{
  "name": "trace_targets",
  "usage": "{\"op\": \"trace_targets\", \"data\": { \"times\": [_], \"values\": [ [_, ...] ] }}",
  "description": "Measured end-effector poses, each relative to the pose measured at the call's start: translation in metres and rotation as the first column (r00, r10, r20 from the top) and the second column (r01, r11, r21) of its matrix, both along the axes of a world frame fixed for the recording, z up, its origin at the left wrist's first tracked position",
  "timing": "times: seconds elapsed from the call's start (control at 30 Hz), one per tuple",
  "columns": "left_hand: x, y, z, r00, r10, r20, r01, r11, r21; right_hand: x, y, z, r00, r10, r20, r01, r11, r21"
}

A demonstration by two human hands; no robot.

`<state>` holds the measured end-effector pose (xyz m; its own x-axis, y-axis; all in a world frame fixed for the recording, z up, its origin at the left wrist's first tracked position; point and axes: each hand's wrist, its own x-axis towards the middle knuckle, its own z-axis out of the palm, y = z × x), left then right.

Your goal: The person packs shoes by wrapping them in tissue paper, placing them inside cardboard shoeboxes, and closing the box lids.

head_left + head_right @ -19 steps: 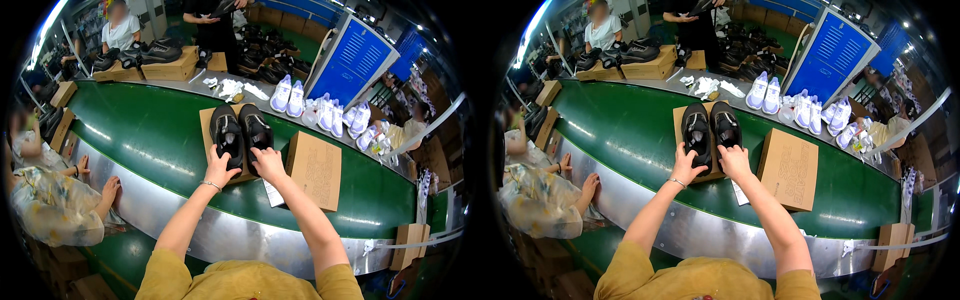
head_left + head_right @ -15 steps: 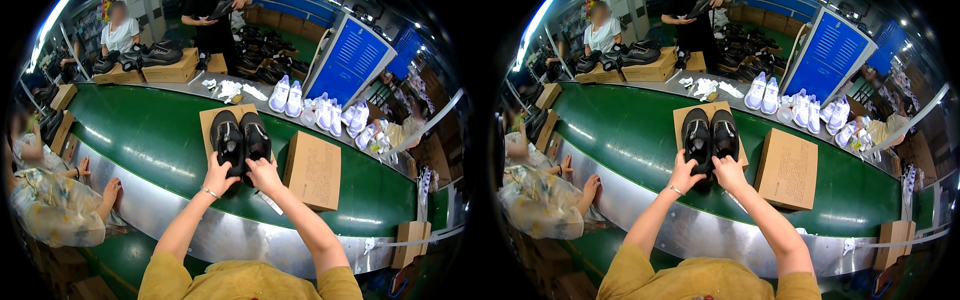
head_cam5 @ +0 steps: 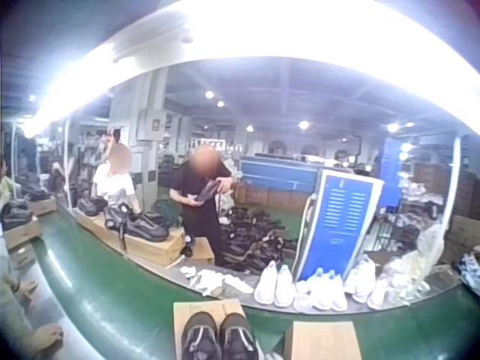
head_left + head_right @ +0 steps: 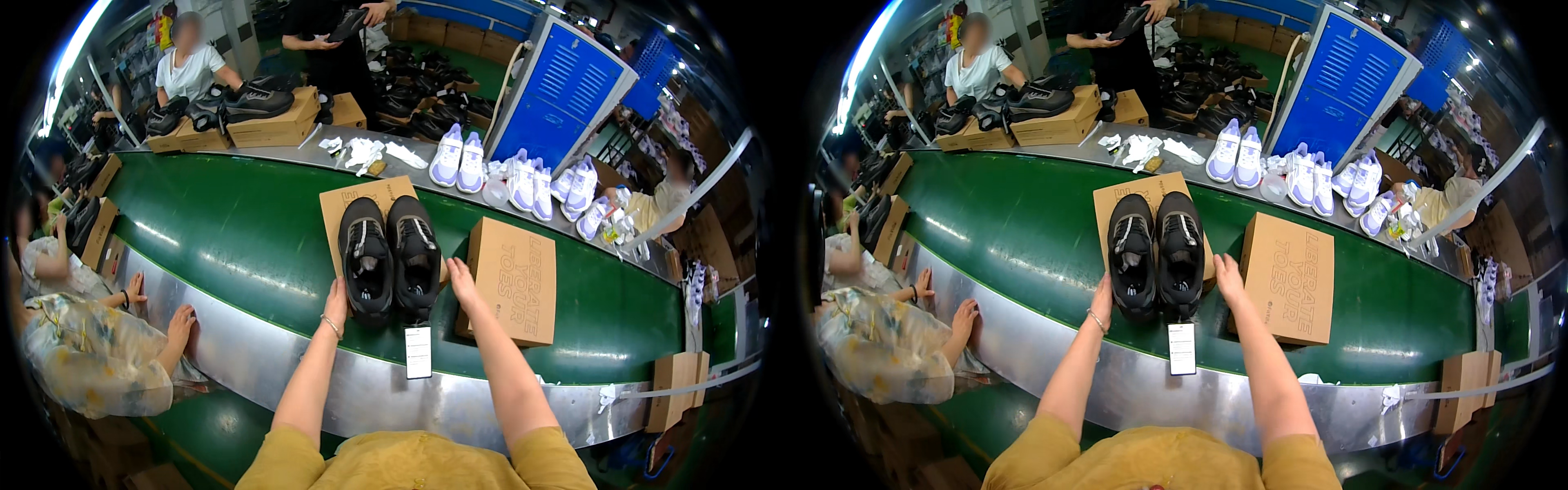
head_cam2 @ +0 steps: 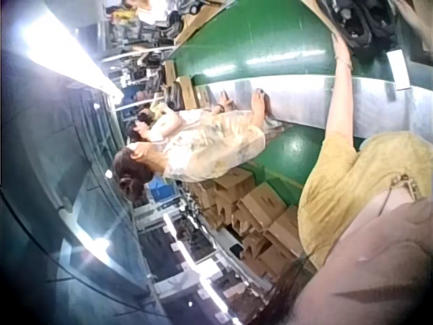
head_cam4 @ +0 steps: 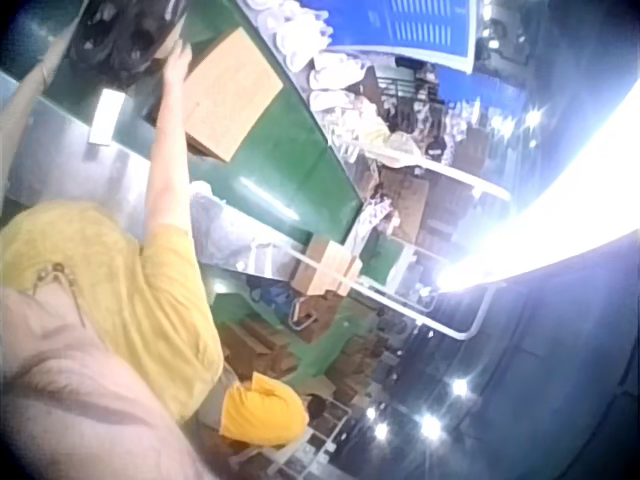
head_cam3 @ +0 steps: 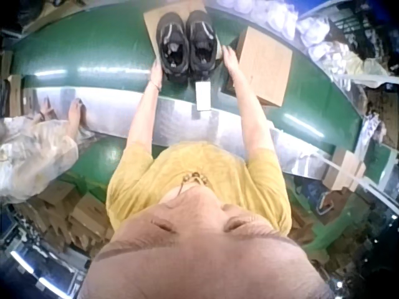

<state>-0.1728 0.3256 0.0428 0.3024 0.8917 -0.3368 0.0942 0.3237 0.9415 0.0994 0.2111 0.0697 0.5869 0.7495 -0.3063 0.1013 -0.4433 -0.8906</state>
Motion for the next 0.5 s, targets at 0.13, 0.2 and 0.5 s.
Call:
{"op": "trace_targets", "data": {
  "times": [0.13,0.2,0.5],
  "values": [
    [0.001,-0.018,-0.004,0.989,0.078,0.125,-0.067,0.994,-0.090,-0.029,-0.022,0.021,0.996,0.020,-0.084,-0.023,0.999,-0.030],
    [0.003,-0.022,0.003,0.993,0.067,0.098,-0.058,0.994,-0.091,-0.032,-0.041,-0.004,0.999,-0.033,-0.019,0.032,0.999,-0.035],
    [-0.034,-0.101,0.025,0.990,-0.135,0.048,0.142,0.974,-0.174,-0.069,-0.172,0.022,0.963,-0.180,-0.201,0.160,0.981,-0.112]
  ]
}}
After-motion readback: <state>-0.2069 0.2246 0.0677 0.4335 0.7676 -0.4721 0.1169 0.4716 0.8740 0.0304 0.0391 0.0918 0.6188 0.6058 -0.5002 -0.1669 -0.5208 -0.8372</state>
